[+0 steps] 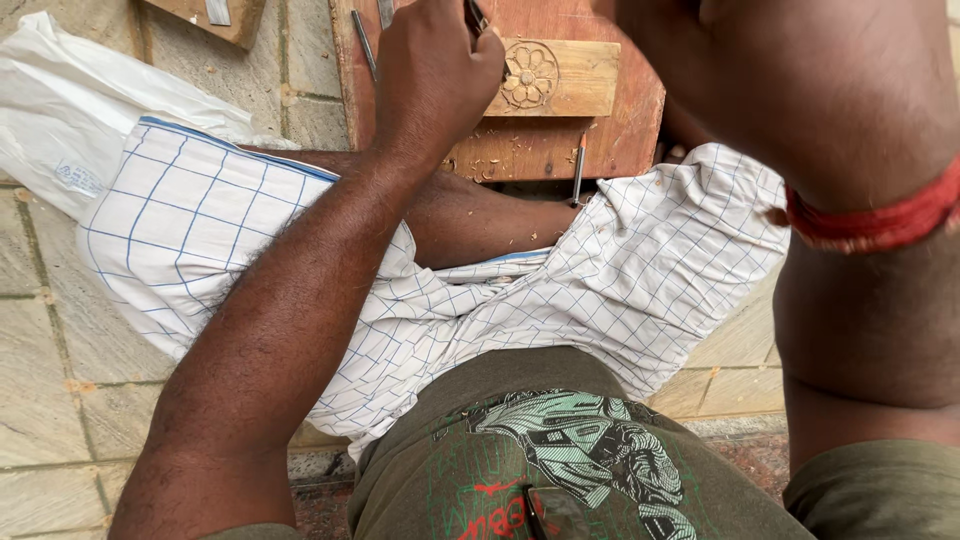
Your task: The person carves a floral design into a small rectangular wooden block using a chisel and a wooden mallet. They repeatedly position the chisel and strike it to remove wood shavings, refining the flower pattern.
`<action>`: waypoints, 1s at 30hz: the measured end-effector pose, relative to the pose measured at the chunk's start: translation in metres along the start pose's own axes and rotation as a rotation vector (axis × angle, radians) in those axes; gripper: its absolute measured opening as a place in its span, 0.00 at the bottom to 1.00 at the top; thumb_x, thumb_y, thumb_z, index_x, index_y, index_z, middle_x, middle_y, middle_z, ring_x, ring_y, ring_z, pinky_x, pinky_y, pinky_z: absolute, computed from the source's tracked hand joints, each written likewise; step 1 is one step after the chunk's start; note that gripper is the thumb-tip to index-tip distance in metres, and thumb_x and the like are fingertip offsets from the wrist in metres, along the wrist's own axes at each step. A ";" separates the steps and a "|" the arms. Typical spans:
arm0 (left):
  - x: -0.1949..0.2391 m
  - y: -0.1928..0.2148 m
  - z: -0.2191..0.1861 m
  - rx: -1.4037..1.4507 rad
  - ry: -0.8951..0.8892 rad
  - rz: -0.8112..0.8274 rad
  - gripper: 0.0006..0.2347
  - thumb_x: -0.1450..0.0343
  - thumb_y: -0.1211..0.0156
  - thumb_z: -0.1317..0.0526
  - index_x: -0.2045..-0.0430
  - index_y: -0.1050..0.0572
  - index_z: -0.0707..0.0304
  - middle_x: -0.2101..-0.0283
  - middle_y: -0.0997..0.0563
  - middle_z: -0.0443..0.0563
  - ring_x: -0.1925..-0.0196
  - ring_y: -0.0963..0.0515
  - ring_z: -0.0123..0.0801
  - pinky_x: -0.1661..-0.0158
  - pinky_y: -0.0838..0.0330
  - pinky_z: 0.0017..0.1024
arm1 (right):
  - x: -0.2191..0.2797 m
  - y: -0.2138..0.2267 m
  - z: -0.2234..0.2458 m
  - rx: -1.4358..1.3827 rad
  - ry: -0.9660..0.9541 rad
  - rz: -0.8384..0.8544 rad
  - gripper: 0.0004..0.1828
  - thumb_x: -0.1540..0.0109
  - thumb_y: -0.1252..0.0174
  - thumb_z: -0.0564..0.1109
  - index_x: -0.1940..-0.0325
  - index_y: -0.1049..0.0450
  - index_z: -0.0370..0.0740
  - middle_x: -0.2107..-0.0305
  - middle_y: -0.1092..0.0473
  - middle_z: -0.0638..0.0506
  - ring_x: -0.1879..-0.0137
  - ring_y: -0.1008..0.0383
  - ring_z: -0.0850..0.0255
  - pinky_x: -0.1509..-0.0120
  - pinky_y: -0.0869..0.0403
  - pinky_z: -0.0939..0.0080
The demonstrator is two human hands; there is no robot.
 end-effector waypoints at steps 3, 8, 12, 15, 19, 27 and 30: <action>0.000 0.003 -0.014 -0.014 -0.105 0.023 0.06 0.25 0.40 0.64 0.61 0.26 0.70 0.72 0.19 0.54 0.76 0.17 0.30 0.79 0.21 0.27 | 0.019 0.006 -0.004 -0.106 -0.122 -0.002 0.08 0.25 0.41 0.43 0.52 0.26 0.34 0.68 0.26 0.47 0.69 0.28 0.62 0.65 0.32 0.64; -0.001 0.024 -0.024 0.445 -0.092 0.133 0.08 0.19 0.38 0.57 0.56 0.23 0.63 0.63 0.14 0.51 0.62 0.12 0.29 0.62 0.16 0.30 | 0.071 -0.021 -0.016 -0.970 -0.495 -0.325 0.22 0.26 0.41 0.44 0.29 0.32 0.37 0.66 0.25 0.51 0.72 0.29 0.70 0.71 0.32 0.71; -0.011 0.029 -0.018 0.217 -0.137 0.251 0.07 0.21 0.37 0.58 0.59 0.19 0.63 0.67 0.14 0.51 0.68 0.14 0.31 0.68 0.20 0.35 | 0.124 -0.085 -0.004 -1.443 -0.763 -0.569 0.29 0.26 0.38 0.42 0.21 0.36 0.36 0.56 0.23 0.47 0.70 0.27 0.68 0.73 0.31 0.71; -0.019 0.018 -0.021 -0.017 -0.255 0.283 0.09 0.24 0.36 0.58 0.61 0.20 0.67 0.72 0.17 0.55 0.72 0.16 0.34 0.72 0.20 0.36 | 0.159 -0.115 0.001 -1.426 -0.889 -0.575 0.27 0.23 0.40 0.39 0.21 0.36 0.34 0.53 0.22 0.44 0.66 0.26 0.68 0.71 0.31 0.72; -0.027 0.004 -0.015 -0.081 -0.202 0.408 0.09 0.21 0.40 0.58 0.59 0.20 0.66 0.74 0.18 0.55 0.76 0.18 0.32 0.77 0.20 0.31 | 0.184 -0.122 -0.004 -1.417 -0.907 -0.619 0.25 0.22 0.40 0.39 0.21 0.36 0.33 0.55 0.22 0.45 0.65 0.26 0.69 0.71 0.30 0.72; -0.037 -0.007 -0.014 -0.141 -0.202 0.542 0.10 0.20 0.46 0.57 0.58 0.18 0.61 0.75 0.16 0.55 0.77 0.17 0.32 0.78 0.20 0.32 | 0.178 -0.111 -0.015 -1.373 -0.920 -0.668 0.27 0.22 0.40 0.39 0.19 0.38 0.31 0.50 0.22 0.44 0.66 0.26 0.68 0.71 0.30 0.70; -0.039 -0.006 -0.021 -0.191 -0.317 0.505 0.10 0.20 0.47 0.60 0.55 0.19 0.62 0.75 0.17 0.59 0.78 0.17 0.34 0.80 0.19 0.31 | 0.173 -0.102 -0.015 -1.346 -0.864 -0.664 0.26 0.20 0.41 0.38 0.18 0.38 0.31 0.50 0.23 0.43 0.66 0.26 0.66 0.71 0.31 0.69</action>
Point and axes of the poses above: each hand's wrist, its own x-axis away from the middle knuckle, its own y-axis out of the back of the hand, z = x × y, the point moved 5 cm from there along -x, towards the middle knuckle
